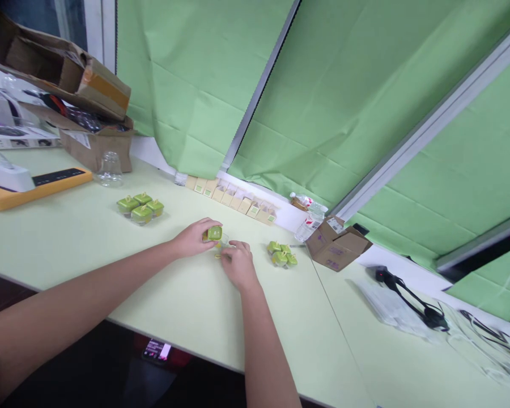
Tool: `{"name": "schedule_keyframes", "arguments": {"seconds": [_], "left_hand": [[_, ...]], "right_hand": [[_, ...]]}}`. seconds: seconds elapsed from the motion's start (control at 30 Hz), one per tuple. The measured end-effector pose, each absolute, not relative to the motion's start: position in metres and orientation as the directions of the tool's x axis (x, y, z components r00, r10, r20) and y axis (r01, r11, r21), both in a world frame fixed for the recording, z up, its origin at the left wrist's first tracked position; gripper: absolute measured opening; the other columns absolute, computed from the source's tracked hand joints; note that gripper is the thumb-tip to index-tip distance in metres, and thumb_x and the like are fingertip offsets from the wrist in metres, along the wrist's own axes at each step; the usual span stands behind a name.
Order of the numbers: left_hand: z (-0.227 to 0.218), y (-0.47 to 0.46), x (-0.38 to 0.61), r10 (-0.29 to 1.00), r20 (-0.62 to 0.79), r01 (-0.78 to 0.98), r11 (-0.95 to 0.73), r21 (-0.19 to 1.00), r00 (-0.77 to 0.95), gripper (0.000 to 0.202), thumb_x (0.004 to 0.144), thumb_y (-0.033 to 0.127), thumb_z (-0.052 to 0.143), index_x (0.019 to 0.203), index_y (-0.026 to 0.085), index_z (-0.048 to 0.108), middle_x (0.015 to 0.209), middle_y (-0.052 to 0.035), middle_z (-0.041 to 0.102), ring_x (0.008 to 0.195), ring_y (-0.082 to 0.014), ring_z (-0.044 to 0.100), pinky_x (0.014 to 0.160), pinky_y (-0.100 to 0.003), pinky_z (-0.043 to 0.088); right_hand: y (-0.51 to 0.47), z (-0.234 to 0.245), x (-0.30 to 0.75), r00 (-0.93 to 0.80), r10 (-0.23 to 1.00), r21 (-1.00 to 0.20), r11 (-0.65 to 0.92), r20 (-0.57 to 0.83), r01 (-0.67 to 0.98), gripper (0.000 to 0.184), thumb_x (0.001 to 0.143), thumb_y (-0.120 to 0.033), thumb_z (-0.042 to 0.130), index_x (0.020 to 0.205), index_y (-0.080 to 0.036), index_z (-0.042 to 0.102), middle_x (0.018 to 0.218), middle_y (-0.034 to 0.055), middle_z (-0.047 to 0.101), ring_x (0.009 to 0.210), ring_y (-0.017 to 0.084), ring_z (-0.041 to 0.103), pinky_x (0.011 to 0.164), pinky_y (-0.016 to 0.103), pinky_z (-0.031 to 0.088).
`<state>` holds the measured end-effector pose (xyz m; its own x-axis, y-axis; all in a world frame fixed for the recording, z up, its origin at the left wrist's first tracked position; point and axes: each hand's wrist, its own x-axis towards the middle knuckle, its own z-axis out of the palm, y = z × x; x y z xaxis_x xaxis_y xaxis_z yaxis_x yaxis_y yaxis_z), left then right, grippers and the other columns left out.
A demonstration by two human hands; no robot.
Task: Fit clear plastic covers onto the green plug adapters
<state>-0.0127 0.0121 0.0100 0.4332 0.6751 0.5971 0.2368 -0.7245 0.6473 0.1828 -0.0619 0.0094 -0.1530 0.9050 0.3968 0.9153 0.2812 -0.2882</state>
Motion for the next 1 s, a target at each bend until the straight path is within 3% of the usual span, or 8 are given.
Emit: {"name": "schedule_keyframes", "arguments": {"seconds": [0.17,0.33,0.53,0.67,0.83,1.0], "left_hand": [[0.009,0.013,-0.013,0.673,0.595,0.244,-0.727,0.642,0.439,0.051,0.073,0.023,0.065,0.123,0.024,0.059,0.113,-0.0058,0.061,0.09,-0.0198,0.063,0.084,-0.032,0.049],[0.011,0.012,-0.014,0.677,0.593,0.245,-0.723,0.646,0.436,0.05,0.074,0.025,0.065,0.124,0.023,0.058,0.113,-0.0062,0.061,0.091,-0.0201,0.063,0.083,-0.031,0.049],[0.011,0.013,-0.014,0.685,0.602,0.25,-0.719,0.649,0.41,0.05,0.073,0.022,0.064,0.122,0.023,0.058,0.115,-0.0063,0.061,0.1,-0.0223,0.061,0.089,-0.033,0.048],[0.011,0.014,-0.013,0.689,0.594,0.26,-0.716,0.648,0.415,0.049,0.074,0.024,0.063,0.122,0.023,0.058,0.115,-0.0064,0.06,0.099,-0.0221,0.062,0.091,-0.033,0.048],[0.011,0.014,-0.012,0.693,0.594,0.249,-0.711,0.658,0.41,0.047,0.075,0.029,0.066,0.121,0.023,0.059,0.112,-0.0062,0.061,0.092,-0.0205,0.062,0.086,-0.032,0.049],[0.012,0.012,-0.013,0.666,0.603,0.265,-0.737,0.621,0.439,0.048,0.076,0.03,0.066,0.122,0.023,0.059,0.108,-0.0052,0.061,0.085,-0.0186,0.061,0.081,-0.03,0.049]], "right_hand": [[-0.06,0.004,0.181,-0.149,0.913,-0.296,0.272,0.379,0.916,0.018,0.081,-0.02,0.061,0.088,-0.028,0.076,0.12,0.0077,0.063,0.119,0.028,0.048,0.1,0.045,0.04],[-0.063,0.014,0.179,-0.125,0.875,-0.343,0.31,0.467,0.886,0.02,0.084,-0.019,0.053,0.089,-0.023,0.071,0.108,0.0079,0.068,0.11,0.025,0.053,0.097,0.041,0.041],[-0.064,0.027,0.18,0.203,0.841,-0.636,0.199,0.501,0.745,0.014,0.083,-0.029,0.051,0.089,-0.021,0.061,0.087,0.0053,0.071,0.088,0.023,0.066,0.08,0.035,0.048],[-0.06,0.025,0.18,0.273,0.84,-0.769,0.236,0.469,0.594,0.017,0.081,-0.033,0.053,0.089,-0.02,0.06,0.083,0.0044,0.07,0.083,0.021,0.069,0.075,0.032,0.05],[-0.056,0.023,0.178,0.264,0.86,-0.828,0.269,0.436,0.492,0.024,0.084,-0.04,0.052,0.092,-0.019,0.063,0.087,0.0055,0.069,0.084,0.021,0.07,0.072,0.03,0.052],[-0.055,0.023,0.178,0.263,0.852,-0.813,0.273,0.453,0.515,0.03,0.081,-0.042,0.058,0.097,-0.018,0.067,0.083,0.0052,0.068,0.072,0.017,0.064,0.069,0.03,0.052]]}}
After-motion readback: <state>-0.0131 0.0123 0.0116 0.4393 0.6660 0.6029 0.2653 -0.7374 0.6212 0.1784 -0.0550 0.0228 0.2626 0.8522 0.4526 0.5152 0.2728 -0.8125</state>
